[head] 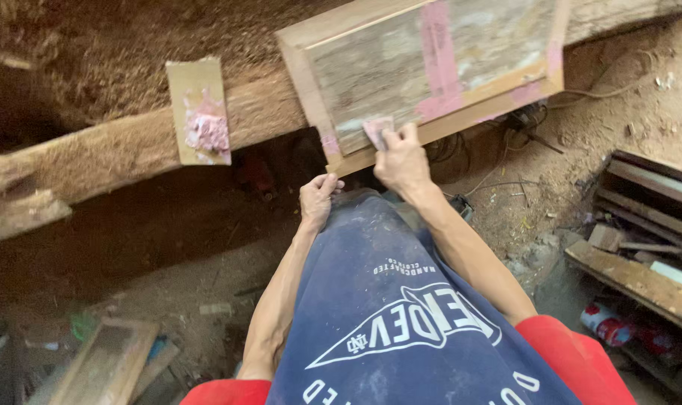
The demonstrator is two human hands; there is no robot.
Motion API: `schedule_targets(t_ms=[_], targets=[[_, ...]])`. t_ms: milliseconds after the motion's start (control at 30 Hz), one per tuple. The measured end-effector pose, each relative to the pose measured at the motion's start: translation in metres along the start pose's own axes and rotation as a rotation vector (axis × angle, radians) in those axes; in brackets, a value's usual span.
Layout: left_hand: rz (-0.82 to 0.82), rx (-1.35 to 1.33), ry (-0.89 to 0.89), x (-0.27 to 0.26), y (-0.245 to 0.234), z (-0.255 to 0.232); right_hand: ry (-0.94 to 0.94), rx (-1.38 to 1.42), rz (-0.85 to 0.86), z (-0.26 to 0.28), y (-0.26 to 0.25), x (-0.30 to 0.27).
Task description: The person applies pink wood filler to a rectangular wooden frame using a small putty knife. They spread the filler into the grooves and across the surface, occasionally dipping the tool into a small container of filler to reload.
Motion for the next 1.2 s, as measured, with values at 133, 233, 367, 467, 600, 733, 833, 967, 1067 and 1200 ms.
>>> schedule_targets(t_ms=[133,233,367,467,600,733,833,967,1067,1200], targets=[[-0.003,0.035,-0.005,0.001,-0.001,0.001,-0.114,-0.001,-0.084,0.014,-0.005,-0.010],[-0.018,0.080,-0.007,0.002,-0.005,0.001,-0.084,0.020,-0.054,0.013,-0.004,-0.011],[0.005,0.011,-0.052,0.003,-0.004,0.005,-0.131,0.189,-0.072,-0.005,-0.021,-0.020],[0.010,0.001,-0.058,0.007,-0.005,0.004,-0.152,0.254,-0.253,-0.043,-0.053,-0.022],[-0.017,-0.139,-0.170,0.008,-0.007,0.010,-0.241,0.176,-0.398,-0.089,-0.087,-0.015],[-0.067,-0.129,-0.169,0.016,-0.010,0.021,-0.187,0.129,-0.447,-0.117,-0.092,-0.002],[-0.086,-0.120,-0.116,0.023,-0.012,0.031,-0.204,0.088,-0.478,-0.124,-0.082,0.006],[-0.146,-0.133,-0.130,0.024,-0.013,0.038,0.031,0.188,-0.357,-0.133,-0.060,-0.007],[-0.146,-0.144,-0.143,0.022,-0.013,0.033,0.126,0.244,-0.419,-0.133,-0.074,-0.008],[-0.124,-0.130,-0.157,0.022,-0.016,0.036,0.161,0.278,-0.616,-0.133,-0.097,0.017]])
Point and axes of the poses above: each hand's wrist, its own x-axis towards the middle knuckle, its own y-axis out of the palm, z = x × y, the point moved 7 cm from there along x, towards the middle knuckle, and after that the axes turned 12 degrees about -z, right-handed, at the moved point
